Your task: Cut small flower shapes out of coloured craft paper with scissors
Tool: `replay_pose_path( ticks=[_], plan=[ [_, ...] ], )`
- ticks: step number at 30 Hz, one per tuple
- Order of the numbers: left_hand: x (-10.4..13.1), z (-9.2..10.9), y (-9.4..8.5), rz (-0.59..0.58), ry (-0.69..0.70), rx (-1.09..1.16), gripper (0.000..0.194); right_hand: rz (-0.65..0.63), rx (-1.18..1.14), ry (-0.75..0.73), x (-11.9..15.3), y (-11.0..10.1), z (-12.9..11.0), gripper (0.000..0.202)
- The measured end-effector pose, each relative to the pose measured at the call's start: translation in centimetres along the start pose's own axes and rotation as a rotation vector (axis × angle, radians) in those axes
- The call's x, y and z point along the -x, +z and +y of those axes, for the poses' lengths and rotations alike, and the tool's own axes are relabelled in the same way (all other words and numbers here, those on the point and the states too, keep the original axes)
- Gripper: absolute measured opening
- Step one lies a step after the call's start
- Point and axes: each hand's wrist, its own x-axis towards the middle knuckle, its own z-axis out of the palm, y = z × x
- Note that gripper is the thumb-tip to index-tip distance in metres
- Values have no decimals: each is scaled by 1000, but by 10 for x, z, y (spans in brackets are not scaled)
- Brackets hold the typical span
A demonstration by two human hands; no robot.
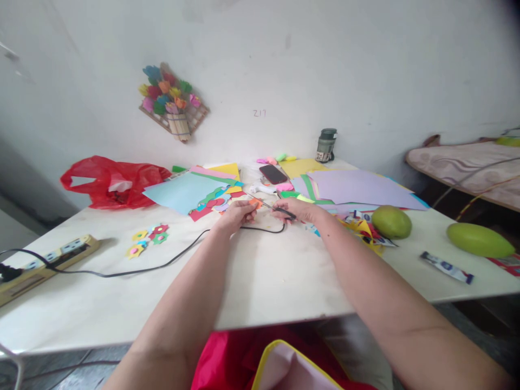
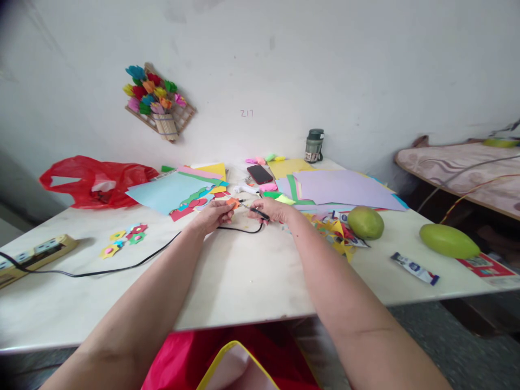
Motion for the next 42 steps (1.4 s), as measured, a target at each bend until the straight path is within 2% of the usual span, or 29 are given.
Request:
replay_pose_path(
  ticks=[13, 23, 33, 42],
  plan=[
    [-1, -1, -1, -14, -6, 18, 34, -21, -92, -36, -6, 0, 9, 7],
    [-3, -2, -2, -6, -13, 34, 31, -58, -153, -104, -20, -3, 29, 11],
    [-3, -2, -3, -12, -27, 68, 25, -67, -205, -109, -21, -2, 29, 14],
    [-3, -2, -2, -5, -36, 80, 18, -56, -208, -86, -11, 0, 15, 9]
  ],
)
